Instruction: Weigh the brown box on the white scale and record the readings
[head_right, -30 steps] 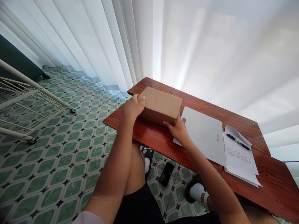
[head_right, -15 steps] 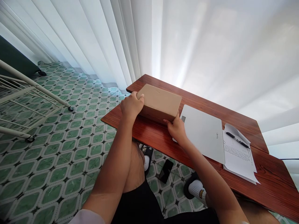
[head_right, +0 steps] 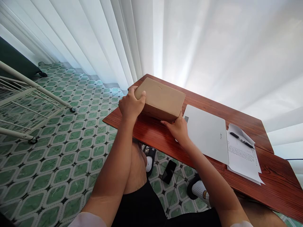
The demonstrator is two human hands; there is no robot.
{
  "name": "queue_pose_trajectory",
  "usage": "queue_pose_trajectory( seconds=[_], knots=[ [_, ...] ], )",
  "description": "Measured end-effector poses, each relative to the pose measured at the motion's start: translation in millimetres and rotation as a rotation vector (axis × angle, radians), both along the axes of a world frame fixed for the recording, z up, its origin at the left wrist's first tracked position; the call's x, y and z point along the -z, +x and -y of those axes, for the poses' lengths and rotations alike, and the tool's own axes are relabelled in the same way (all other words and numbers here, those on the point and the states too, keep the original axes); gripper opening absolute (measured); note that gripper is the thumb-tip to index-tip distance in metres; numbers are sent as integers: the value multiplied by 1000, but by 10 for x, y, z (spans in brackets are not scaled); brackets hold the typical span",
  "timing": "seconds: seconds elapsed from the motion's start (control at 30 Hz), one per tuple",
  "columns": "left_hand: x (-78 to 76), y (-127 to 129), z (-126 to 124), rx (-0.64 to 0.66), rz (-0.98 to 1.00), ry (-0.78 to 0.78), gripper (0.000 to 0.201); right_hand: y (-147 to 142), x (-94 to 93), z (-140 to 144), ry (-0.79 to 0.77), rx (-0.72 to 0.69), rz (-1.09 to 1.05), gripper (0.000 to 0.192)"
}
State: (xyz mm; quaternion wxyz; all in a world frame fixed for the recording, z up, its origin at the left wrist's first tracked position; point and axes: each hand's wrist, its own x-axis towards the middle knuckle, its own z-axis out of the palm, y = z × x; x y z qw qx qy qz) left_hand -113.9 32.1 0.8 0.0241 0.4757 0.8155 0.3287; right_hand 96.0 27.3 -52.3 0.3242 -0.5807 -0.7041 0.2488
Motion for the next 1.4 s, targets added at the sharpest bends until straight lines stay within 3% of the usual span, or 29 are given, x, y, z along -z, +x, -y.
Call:
queue_pose_trajectory(
  seconds=[0.23, 0.37, 0.43, 0.63, 1.0, 1.4],
  knots=[
    [5, -119, 43, 204, 115, 43, 85, 34, -133, -47, 151, 81, 43, 55],
    [66, -182, 37, 302, 102, 4, 117, 48, -171, -70, 131, 81, 6, 50],
    [95, -186, 33, 326, 74, 0, 124, 57, -159, -76, 137, 74, -11, 49],
    [89, -143, 53, 346, 8, 46, 116, 83, -136, -71, 144, 88, -18, 44],
    [40, 73, 43, 268, -61, 132, 103, 246, -253, -71, 231, 197, 48, 34],
    [12, 620, -7, 398, -17, 156, 90, 1003, -448, 19, 247, 297, 95, 33]
  ],
)
